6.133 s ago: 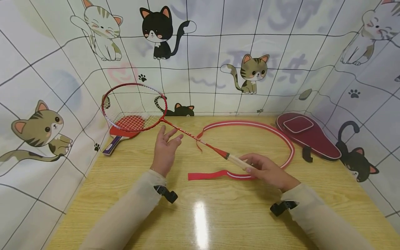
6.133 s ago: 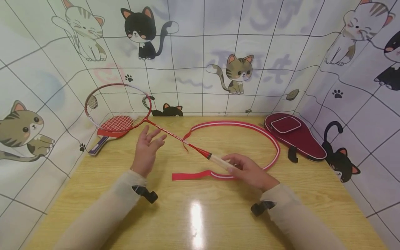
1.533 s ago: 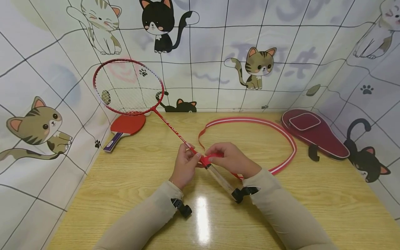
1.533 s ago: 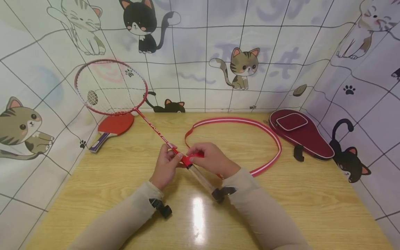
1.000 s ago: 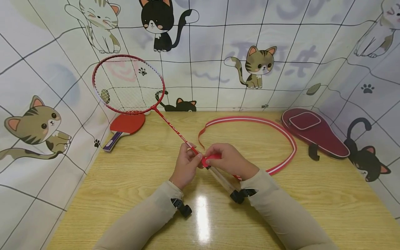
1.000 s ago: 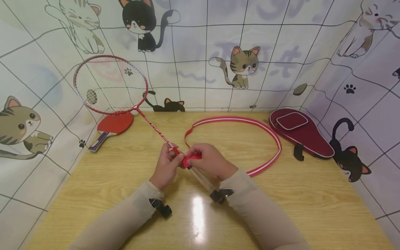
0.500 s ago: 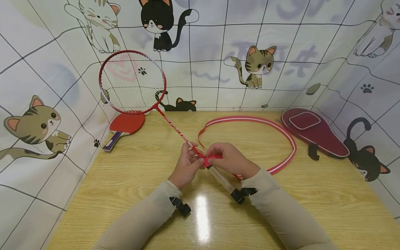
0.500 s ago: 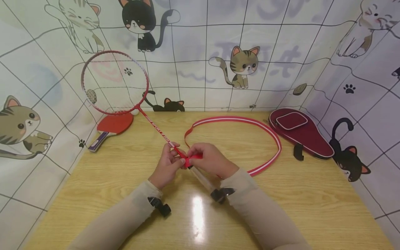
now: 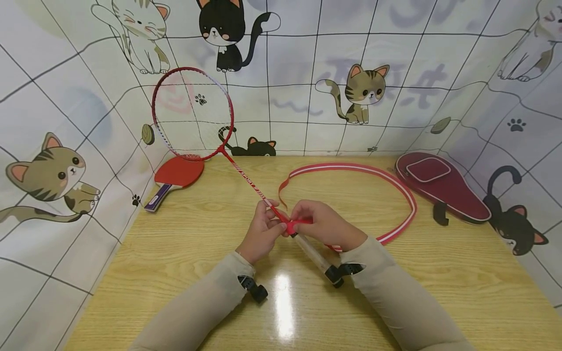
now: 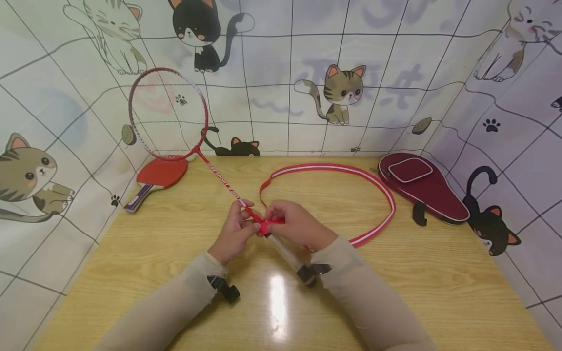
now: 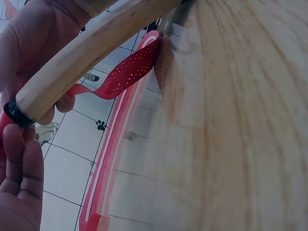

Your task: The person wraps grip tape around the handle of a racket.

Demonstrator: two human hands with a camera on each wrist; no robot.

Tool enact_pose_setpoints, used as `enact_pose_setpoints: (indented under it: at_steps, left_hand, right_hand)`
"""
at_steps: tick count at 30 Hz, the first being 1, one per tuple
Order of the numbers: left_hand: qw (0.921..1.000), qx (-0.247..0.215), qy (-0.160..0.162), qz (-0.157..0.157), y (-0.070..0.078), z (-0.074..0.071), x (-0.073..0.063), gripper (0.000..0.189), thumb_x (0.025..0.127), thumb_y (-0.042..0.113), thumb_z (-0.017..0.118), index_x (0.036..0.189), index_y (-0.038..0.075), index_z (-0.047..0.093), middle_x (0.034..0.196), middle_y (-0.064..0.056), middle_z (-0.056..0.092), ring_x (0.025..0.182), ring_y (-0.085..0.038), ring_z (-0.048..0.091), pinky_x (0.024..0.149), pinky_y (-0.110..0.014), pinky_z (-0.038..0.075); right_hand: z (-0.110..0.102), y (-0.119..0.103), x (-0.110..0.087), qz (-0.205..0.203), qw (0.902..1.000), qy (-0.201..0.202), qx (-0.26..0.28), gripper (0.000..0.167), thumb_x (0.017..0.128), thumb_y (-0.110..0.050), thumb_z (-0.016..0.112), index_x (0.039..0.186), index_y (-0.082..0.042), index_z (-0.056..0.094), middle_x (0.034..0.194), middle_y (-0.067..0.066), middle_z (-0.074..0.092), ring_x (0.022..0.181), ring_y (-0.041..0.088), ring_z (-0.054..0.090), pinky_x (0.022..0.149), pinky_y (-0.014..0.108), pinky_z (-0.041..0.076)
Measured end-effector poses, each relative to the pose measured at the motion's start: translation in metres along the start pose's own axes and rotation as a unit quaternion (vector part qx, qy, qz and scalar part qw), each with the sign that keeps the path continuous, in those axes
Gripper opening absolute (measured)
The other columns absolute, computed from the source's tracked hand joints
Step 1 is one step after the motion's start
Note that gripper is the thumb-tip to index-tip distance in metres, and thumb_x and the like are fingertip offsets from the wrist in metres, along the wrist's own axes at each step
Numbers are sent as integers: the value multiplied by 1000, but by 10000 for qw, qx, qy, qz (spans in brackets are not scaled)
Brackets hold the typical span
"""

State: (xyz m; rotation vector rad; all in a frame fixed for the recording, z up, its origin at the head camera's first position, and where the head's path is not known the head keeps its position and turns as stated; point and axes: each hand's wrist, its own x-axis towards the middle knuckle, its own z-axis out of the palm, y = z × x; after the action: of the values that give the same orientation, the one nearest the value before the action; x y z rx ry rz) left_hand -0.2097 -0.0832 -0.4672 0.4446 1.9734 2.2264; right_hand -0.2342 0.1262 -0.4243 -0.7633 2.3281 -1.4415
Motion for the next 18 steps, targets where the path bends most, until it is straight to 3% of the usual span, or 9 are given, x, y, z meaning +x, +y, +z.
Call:
enact_pose_setpoints:
  at_steps: [8,16,18]
  left_hand:
    - [9988,390,210,-200,1,0,0,48,97,-6,55,138,10,37,120,-25,58,86,-18,74,82,-30,60]
    - [9967,516,449,-426,5,2,0,36,104,4,59,134,8,40,102,-14,62,80,-22,75,81,-35,63]
    - [9957,554,539,-517,6,3,1,36,104,6,62,133,8,40,97,-14,64,80,-29,77,80,-36,63]
  right_hand:
    - [2,-3,-2,40,9993,213,-297,16,92,-7,78,101,-13,66,98,1,71,89,21,64,79,36,53]
    - [5,-4,-2,-3,9960,441,-777,19,89,-10,82,96,-16,64,96,-1,68,88,21,61,78,38,51]
    - [6,-5,-2,0,9954,468,-840,21,89,-10,83,95,-16,64,96,-2,68,86,20,61,77,37,52]
